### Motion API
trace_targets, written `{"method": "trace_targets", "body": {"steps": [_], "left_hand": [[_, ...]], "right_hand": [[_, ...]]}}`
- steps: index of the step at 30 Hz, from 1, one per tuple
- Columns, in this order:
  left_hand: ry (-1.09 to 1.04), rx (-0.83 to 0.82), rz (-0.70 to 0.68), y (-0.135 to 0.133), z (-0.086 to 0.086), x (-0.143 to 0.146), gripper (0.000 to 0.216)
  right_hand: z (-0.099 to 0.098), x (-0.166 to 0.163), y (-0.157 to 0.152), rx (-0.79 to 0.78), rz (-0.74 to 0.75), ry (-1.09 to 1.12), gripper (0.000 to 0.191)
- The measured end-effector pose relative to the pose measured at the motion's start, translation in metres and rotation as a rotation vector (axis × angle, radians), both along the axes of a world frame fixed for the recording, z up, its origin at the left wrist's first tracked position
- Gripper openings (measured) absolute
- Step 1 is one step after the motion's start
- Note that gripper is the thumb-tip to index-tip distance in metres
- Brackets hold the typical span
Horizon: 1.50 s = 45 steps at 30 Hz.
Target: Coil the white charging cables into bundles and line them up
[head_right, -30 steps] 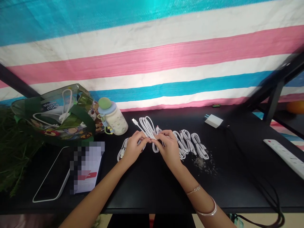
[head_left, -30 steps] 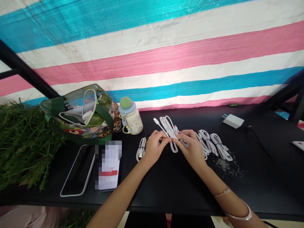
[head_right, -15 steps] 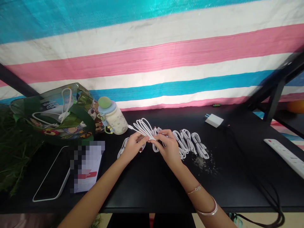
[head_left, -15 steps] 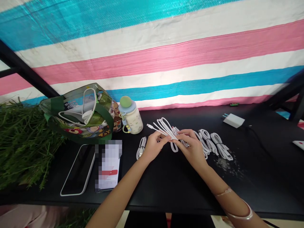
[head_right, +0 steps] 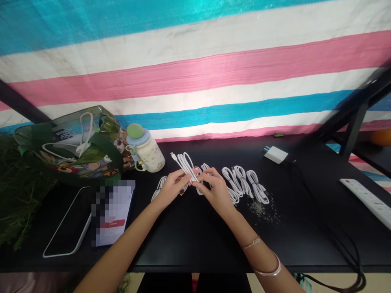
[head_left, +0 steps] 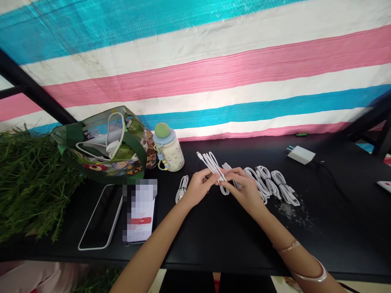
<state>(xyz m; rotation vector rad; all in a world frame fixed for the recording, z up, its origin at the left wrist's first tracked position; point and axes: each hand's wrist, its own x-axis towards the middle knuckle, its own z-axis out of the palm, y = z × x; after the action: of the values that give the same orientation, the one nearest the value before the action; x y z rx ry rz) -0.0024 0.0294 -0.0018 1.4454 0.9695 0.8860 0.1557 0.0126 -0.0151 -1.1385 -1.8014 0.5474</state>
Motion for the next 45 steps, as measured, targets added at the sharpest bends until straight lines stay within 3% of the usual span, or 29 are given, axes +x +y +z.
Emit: {"method": "trace_targets", "body": {"steps": [7, 15, 26, 29, 33, 36, 40, 45], "left_hand": [[-0.002, -0.041, 0.026, -0.001, 0.001, 0.0, 0.05], [-0.02, -0.098, 0.017, -0.002, 0.001, -0.001, 0.054], [-0.032, -0.095, -0.045, 0.001, 0.002, -0.004, 0.057], [0.039, 0.069, 0.093, 0.001, 0.001, -0.004, 0.047], [0.299, 0.629, 0.39, 0.001, 0.002, -0.007, 0.026], [0.521, 0.907, 0.389, -0.001, 0.0, -0.009, 0.033], [0.716, 0.971, 0.206, -0.003, -0.006, -0.007, 0.054], [0.751, 0.966, 0.186, -0.001, -0.008, -0.008, 0.044]], "right_hand": [[-0.002, -0.001, 0.0, -0.004, 0.027, 0.028, 0.022], [-0.001, -0.002, -0.002, -0.121, 0.058, 0.079, 0.018], [-0.001, -0.001, -0.001, -0.39, 0.186, 0.384, 0.038], [-0.005, 0.002, 0.001, -0.382, 0.125, 0.465, 0.042], [-0.005, 0.003, 0.002, -0.392, 0.099, 0.516, 0.043], [-0.003, 0.002, 0.001, -0.451, 0.182, 0.492, 0.045], [-0.002, 0.001, -0.001, -0.503, 0.296, 0.427, 0.047], [0.005, 0.006, -0.001, -0.527, 0.334, 0.404, 0.049]]}}
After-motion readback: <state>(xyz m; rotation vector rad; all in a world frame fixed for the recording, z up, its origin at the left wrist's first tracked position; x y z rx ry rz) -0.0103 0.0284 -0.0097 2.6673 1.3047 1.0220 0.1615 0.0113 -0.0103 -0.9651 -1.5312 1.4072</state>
